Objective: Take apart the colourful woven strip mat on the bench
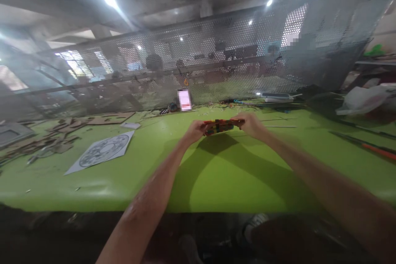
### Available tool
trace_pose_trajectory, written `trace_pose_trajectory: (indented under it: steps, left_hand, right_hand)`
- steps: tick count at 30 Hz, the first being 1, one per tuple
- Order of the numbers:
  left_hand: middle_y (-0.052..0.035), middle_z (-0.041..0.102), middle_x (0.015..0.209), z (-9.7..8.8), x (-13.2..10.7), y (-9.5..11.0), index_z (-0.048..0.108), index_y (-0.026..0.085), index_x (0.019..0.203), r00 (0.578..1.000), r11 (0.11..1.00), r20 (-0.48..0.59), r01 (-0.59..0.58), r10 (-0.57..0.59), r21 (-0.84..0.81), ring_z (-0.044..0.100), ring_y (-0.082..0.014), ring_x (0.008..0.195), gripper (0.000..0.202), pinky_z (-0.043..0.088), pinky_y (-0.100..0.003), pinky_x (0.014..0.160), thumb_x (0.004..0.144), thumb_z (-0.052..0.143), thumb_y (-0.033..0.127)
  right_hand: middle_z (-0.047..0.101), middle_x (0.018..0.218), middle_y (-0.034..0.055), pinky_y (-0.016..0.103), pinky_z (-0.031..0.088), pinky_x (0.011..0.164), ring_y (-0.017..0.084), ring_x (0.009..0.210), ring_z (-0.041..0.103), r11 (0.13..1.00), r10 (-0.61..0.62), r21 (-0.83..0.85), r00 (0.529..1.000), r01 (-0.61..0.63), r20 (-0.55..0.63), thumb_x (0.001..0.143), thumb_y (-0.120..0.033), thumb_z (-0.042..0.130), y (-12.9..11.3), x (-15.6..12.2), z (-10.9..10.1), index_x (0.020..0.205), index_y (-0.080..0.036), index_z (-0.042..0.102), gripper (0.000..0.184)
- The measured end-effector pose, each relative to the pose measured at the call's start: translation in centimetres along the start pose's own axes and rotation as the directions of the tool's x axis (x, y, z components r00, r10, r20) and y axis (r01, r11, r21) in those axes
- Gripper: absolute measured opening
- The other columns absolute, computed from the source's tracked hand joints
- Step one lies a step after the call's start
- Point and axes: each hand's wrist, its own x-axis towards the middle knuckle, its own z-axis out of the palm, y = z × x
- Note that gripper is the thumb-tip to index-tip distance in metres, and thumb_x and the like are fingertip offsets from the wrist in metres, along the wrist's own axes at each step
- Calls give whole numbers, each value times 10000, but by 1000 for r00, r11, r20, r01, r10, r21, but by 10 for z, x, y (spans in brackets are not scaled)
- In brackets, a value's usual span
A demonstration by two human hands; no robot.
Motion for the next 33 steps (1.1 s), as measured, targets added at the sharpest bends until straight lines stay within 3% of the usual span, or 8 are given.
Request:
trace_pose_trajectory:
  steps: [5, 12, 22, 29, 33]
  left_hand:
    - [-54, 757, 772, -2, 1, 7, 791, 178, 1145, 997, 999, -79, -9, 13, 51, 684, -157, 647, 408, 508, -237, 568, 977, 585, 487]
    - [-102, 792, 957, 0, -1, 13, 800, 165, 1050, 964, 991, -231, -137, 132, -5, 718, -162, 670, 322, 585, -279, 621, 883, 743, 434]
    - [-83, 783, 865, 3, 2, 10, 799, 139, 969, 966, 979, -236, -145, 109, -143, 708, -145, 579, 271, 589, -263, 573, 887, 745, 393]
    - [-66, 762, 804, 2, 3, 7, 807, 145, 958, 961, 973, -243, -175, 134, -154, 689, -133, 559, 303, 570, -243, 551, 911, 714, 430]
    - [-92, 784, 912, 2, 3, 7, 797, 142, 1057, 974, 979, -202, -131, 98, -156, 702, -133, 594, 295, 560, -239, 552, 945, 664, 381]
  right_hand:
    - [805, 874, 82, 299, 473, 647, 227, 736, 700, 994, 76, -78, 997, -78, -22, 895, -170, 565, 2, 1, -3, 924, -198, 835, 273]
    - [816, 1047, 89, 327, 500, 747, 258, 927, 718, 918, 106, -378, 992, -122, -63, 861, -51, 569, -11, -6, -11, 1066, -217, 841, 379]
    - [804, 1100, 89, 339, 492, 806, 269, 996, 710, 883, 219, -421, 975, -209, -24, 925, -84, 531, -27, -6, -14, 1116, -216, 834, 382]
    - [803, 1115, 81, 322, 483, 773, 263, 1001, 702, 882, 176, -427, 980, -197, -88, 935, -142, 518, -24, -8, -12, 1114, -227, 836, 375]
    - [802, 1053, 84, 318, 457, 719, 268, 937, 706, 871, 163, -446, 978, -205, -133, 944, -176, 520, -17, -7, -10, 1108, -233, 838, 363]
